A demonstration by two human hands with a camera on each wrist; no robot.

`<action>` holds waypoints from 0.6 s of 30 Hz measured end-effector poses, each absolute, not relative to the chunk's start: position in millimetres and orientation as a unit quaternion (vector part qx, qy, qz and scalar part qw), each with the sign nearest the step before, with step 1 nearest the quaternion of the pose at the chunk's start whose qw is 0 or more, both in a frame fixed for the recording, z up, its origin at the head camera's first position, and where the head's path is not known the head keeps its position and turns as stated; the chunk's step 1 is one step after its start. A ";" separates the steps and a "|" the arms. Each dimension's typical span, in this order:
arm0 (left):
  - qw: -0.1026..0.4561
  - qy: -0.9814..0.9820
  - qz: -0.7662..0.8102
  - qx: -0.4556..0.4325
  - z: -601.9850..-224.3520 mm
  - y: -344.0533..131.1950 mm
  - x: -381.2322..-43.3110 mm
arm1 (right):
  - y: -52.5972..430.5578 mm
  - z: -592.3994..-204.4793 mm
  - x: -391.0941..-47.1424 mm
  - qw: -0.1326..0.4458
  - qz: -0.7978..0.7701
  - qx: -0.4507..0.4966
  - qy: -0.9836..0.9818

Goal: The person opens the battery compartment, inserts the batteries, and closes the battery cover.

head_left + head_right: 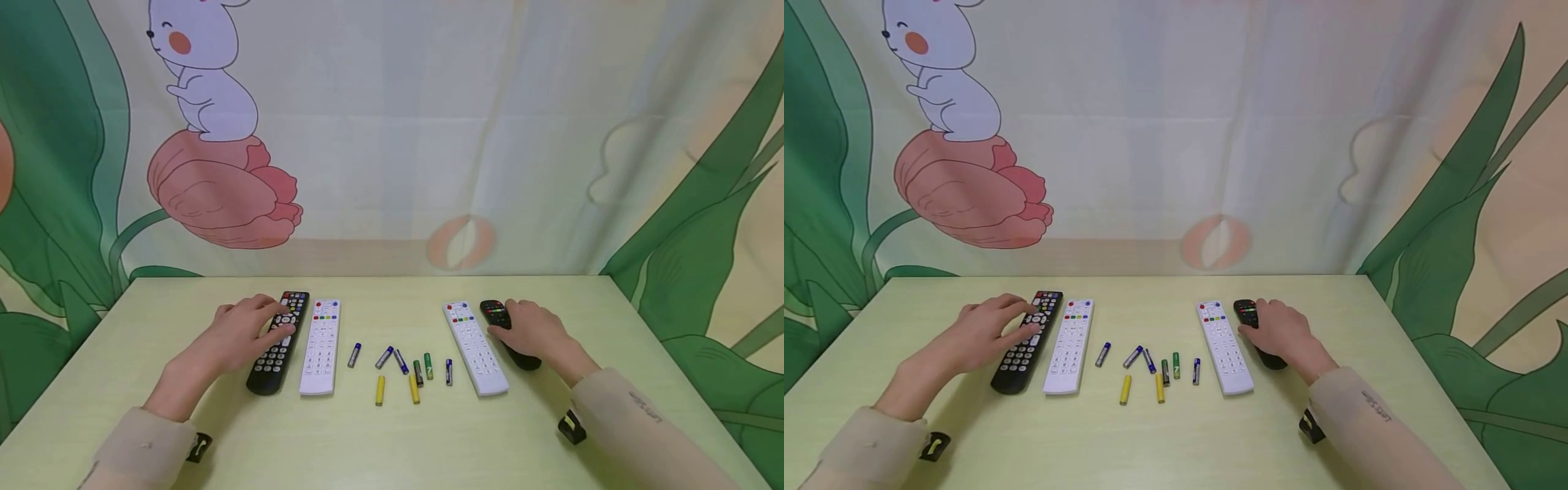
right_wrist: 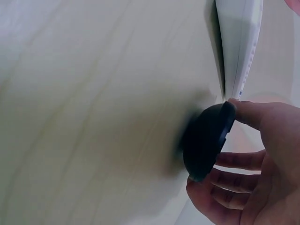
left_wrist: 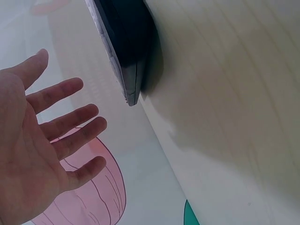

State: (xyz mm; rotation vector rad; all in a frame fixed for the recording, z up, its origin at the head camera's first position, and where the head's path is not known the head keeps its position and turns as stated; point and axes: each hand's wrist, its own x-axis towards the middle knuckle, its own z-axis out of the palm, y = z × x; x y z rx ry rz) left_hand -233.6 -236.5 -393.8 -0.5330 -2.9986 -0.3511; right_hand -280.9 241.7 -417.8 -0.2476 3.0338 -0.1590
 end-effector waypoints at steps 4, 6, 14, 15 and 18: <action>0.041 -0.978 -0.113 -0.171 -394.2 -236.5 -233.2 | 240.5 -420.6 -284.5 0.048 -0.051 -0.077 0.995; 0.041 -0.978 -0.114 -0.170 -394.2 -236.8 -232.8 | 239.7 -421.3 -285.7 0.051 -0.052 -0.073 0.995; 0.042 -0.978 -0.116 -0.168 -394.0 -237.6 -230.8 | 240.9 -419.0 -284.8 0.044 -0.059 -0.073 0.995; 0.042 -0.978 -0.117 -0.168 -393.9 -237.5 -230.7 | 241.4 -418.7 -284.3 0.043 -0.061 -0.072 0.995; 0.042 -0.978 -0.117 -0.168 -393.9 -237.4 -230.9 | 242.6 -417.4 -283.3 0.036 -0.072 -0.071 0.994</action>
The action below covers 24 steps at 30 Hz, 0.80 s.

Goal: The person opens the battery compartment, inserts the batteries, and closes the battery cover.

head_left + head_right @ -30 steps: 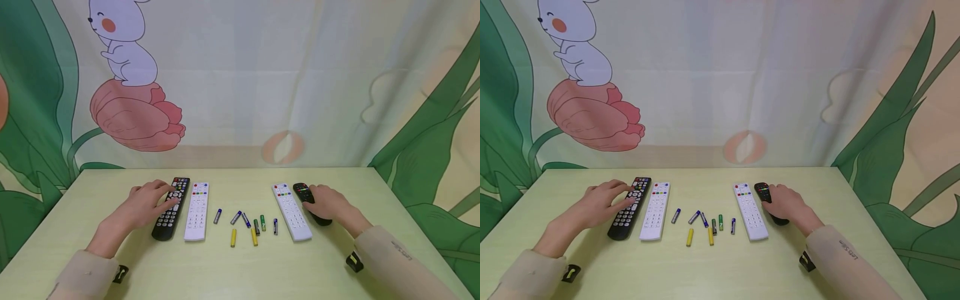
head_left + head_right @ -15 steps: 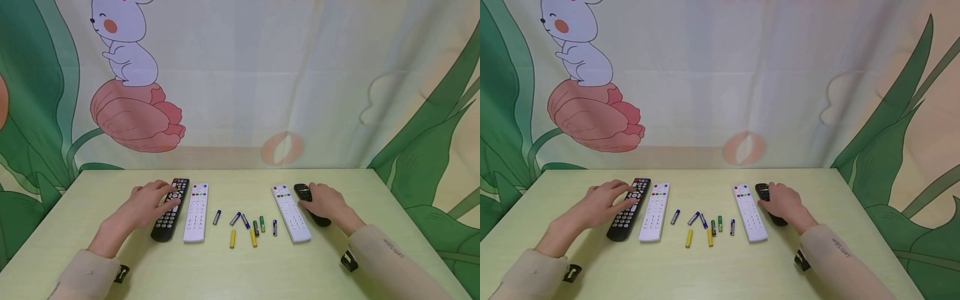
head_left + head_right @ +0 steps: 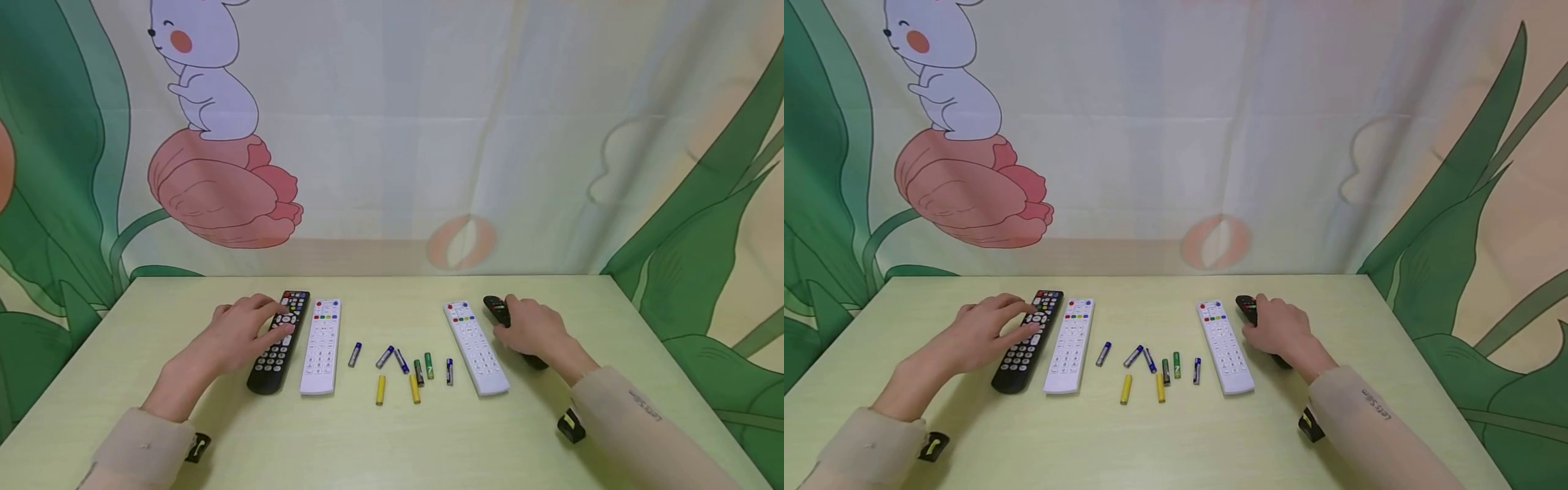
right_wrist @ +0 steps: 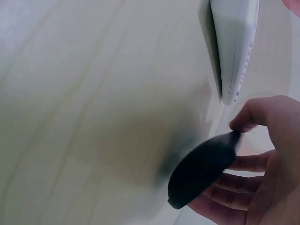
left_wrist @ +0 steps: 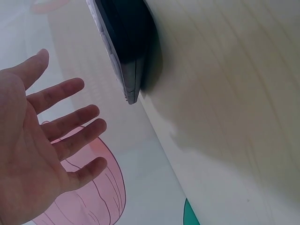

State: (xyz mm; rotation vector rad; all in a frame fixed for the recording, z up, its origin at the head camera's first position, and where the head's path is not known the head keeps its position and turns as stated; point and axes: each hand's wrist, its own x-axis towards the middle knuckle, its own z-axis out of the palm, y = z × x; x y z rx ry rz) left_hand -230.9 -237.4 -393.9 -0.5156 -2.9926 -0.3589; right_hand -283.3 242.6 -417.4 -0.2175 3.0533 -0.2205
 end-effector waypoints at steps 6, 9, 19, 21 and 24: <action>0.035 -0.978 -0.116 -0.170 -392.1 -236.3 -231.5 | 243.9 -412.5 -280.3 0.010 -0.094 -0.063 0.994; 0.034 -0.978 -0.116 -0.172 -390.7 -235.8 -231.7 | 244.7 -409.8 -278.4 -0.008 -0.104 -0.058 0.993; 0.033 -0.978 -0.113 -0.173 -390.2 -234.6 -231.1 | 245.8 -407.0 -275.9 -0.062 -0.126 -0.074 0.987; 0.034 -0.978 -0.114 -0.172 -390.0 -234.3 -230.8 | 246.4 -406.7 -276.1 -0.074 -0.129 -0.082 0.985; 0.033 -0.978 -0.114 -0.172 -389.8 -233.9 -230.5 | 246.7 -405.6 -275.4 -0.086 -0.135 -0.088 0.983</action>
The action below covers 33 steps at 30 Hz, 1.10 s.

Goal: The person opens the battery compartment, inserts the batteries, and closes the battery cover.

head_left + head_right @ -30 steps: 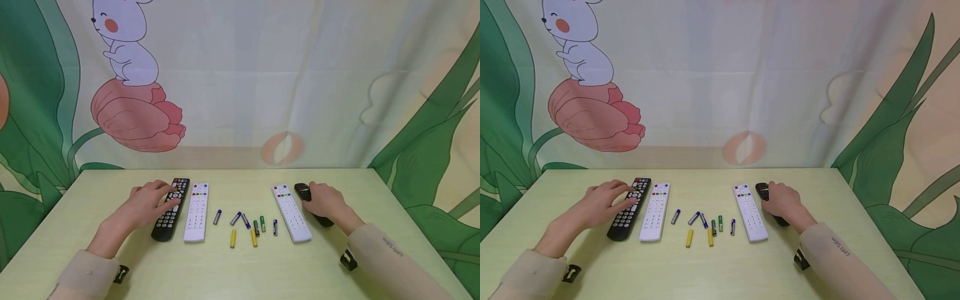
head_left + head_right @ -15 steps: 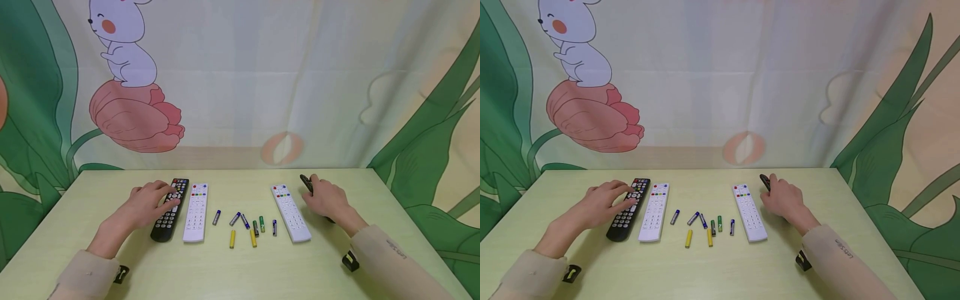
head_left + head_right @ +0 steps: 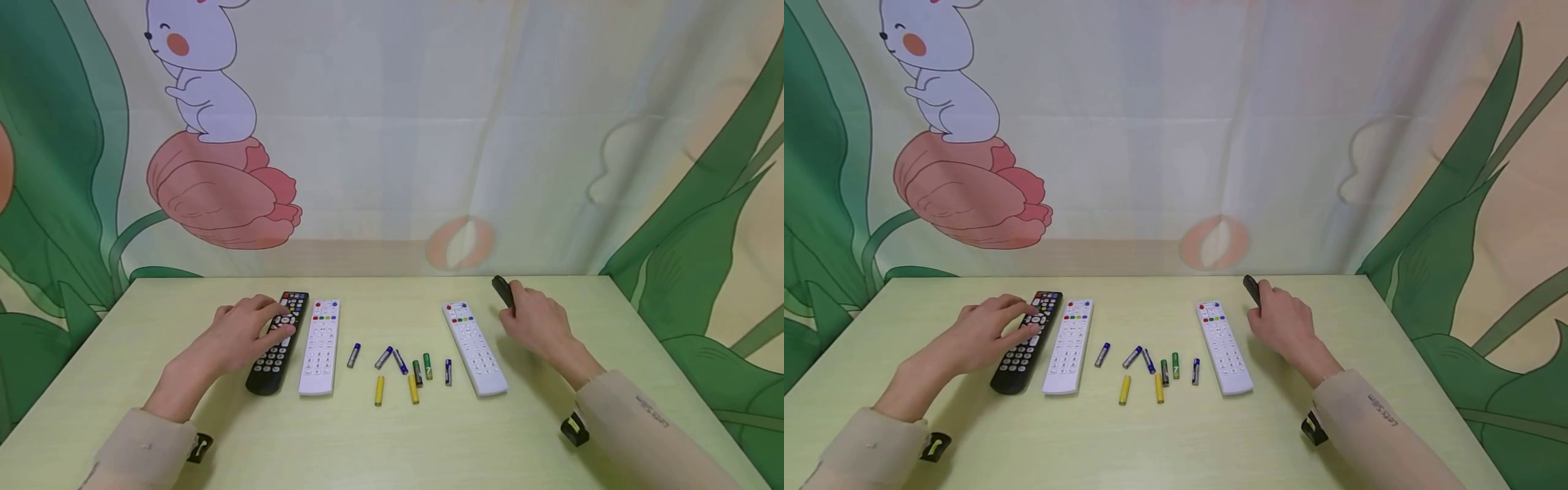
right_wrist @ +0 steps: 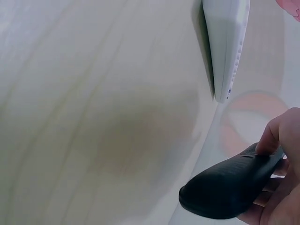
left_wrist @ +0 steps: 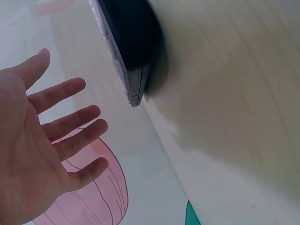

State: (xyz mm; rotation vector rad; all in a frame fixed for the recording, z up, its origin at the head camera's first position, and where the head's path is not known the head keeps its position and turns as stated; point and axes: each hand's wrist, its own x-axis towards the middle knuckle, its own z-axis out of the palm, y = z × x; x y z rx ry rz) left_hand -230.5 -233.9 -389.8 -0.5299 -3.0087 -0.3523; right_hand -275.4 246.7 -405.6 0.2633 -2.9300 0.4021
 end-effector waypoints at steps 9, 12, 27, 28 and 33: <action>0.033 -0.975 -0.128 -0.180 -390.6 -230.7 -230.3 | 242.4 -399.7 -270.2 0.128 0.167 0.092 -0.973; 0.034 -0.973 -0.133 -0.186 -390.5 -229.3 -230.1 | 239.9 -396.1 -267.7 0.142 0.183 0.094 -0.968; 0.049 -0.969 -0.139 -0.200 -390.8 -223.1 -229.8 | 228.7 -380.6 -258.1 0.193 0.238 0.128 -0.943; 0.050 -0.968 -0.140 -0.201 -390.9 -222.9 -229.6 | 227.7 -379.7 -257.6 0.194 0.240 0.131 -0.942; 0.052 -0.966 -0.147 -0.207 -389.8 -219.9 -228.4 | 224.8 -376.7 -255.5 0.195 0.255 0.141 -0.937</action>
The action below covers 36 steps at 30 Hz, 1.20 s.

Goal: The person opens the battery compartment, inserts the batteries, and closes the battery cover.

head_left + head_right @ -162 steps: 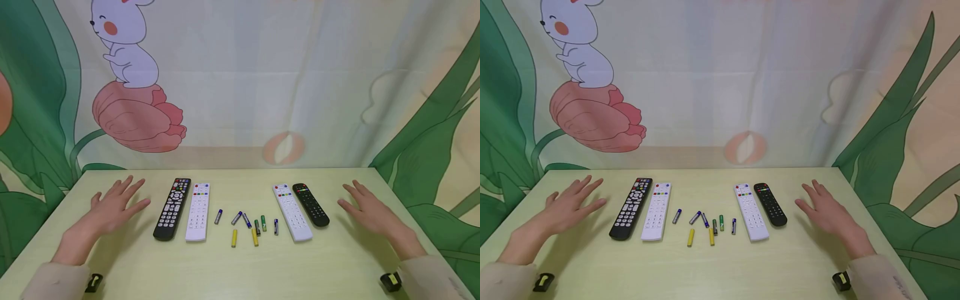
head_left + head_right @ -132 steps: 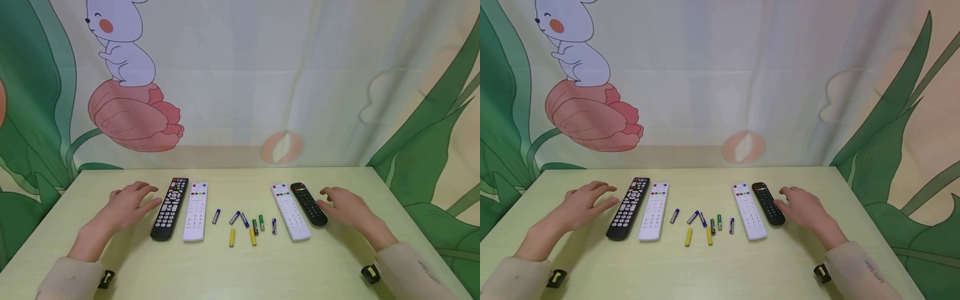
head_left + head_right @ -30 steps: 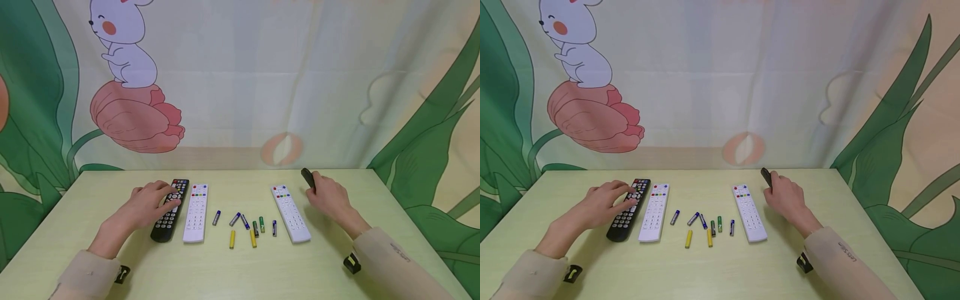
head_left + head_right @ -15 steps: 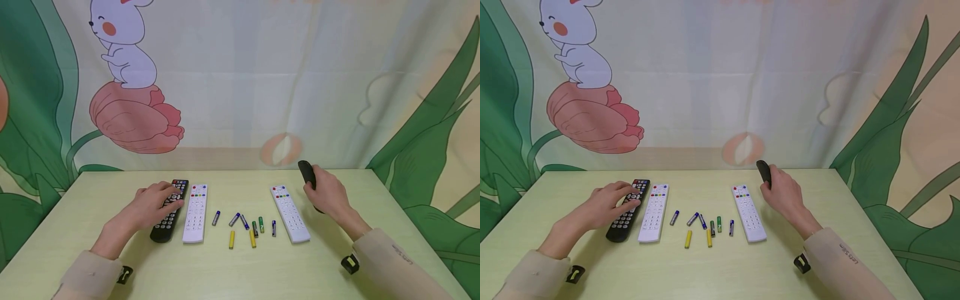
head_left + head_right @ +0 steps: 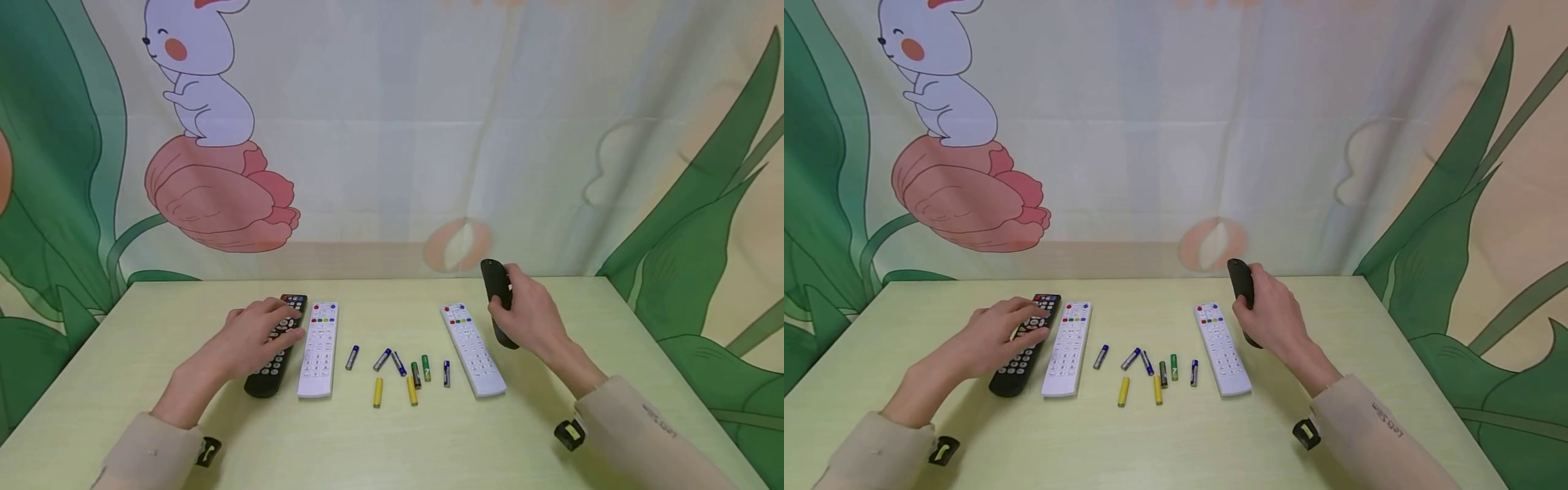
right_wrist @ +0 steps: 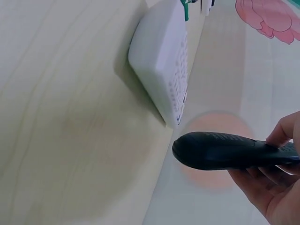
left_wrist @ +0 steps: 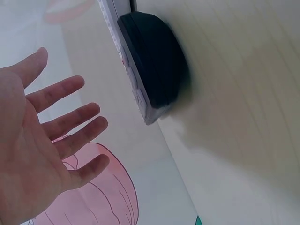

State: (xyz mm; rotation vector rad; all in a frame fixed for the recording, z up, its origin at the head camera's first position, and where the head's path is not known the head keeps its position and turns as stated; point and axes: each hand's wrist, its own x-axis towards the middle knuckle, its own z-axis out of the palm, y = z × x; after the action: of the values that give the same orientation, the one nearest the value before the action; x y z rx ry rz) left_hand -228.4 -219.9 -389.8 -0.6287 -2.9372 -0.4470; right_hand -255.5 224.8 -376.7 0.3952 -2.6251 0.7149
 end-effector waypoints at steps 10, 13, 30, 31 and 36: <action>0.042 -0.954 -0.185 -0.230 -387.4 -211.6 -227.2 | 217.8 -376.3 -253.1 0.174 0.332 0.156 -0.914; 0.038 -0.951 -0.194 -0.238 -386.9 -209.0 -227.2 | 214.7 -376.3 -251.5 0.173 0.343 0.167 -0.908; 0.039 -0.945 -0.194 -0.262 -385.4 -192.1 -224.1 | 203.8 -372.7 -246.1 0.132 0.413 0.171 -0.885; 0.037 -0.945 -0.192 -0.263 -385.5 -191.0 -223.6 | 203.4 -373.0 -246.2 0.128 0.419 0.172 -0.882; 0.035 -0.941 -0.188 -0.279 -386.5 -185.0 -222.1 | 201.2 -373.1 -245.1 0.118 0.445 0.178 -0.870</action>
State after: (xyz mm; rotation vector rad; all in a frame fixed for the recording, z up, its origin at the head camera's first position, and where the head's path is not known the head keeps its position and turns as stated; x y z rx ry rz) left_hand -222.1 -185.0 -386.5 -0.8574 -2.8932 -0.5782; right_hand -245.1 201.2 -373.1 0.5219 -2.5435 1.3014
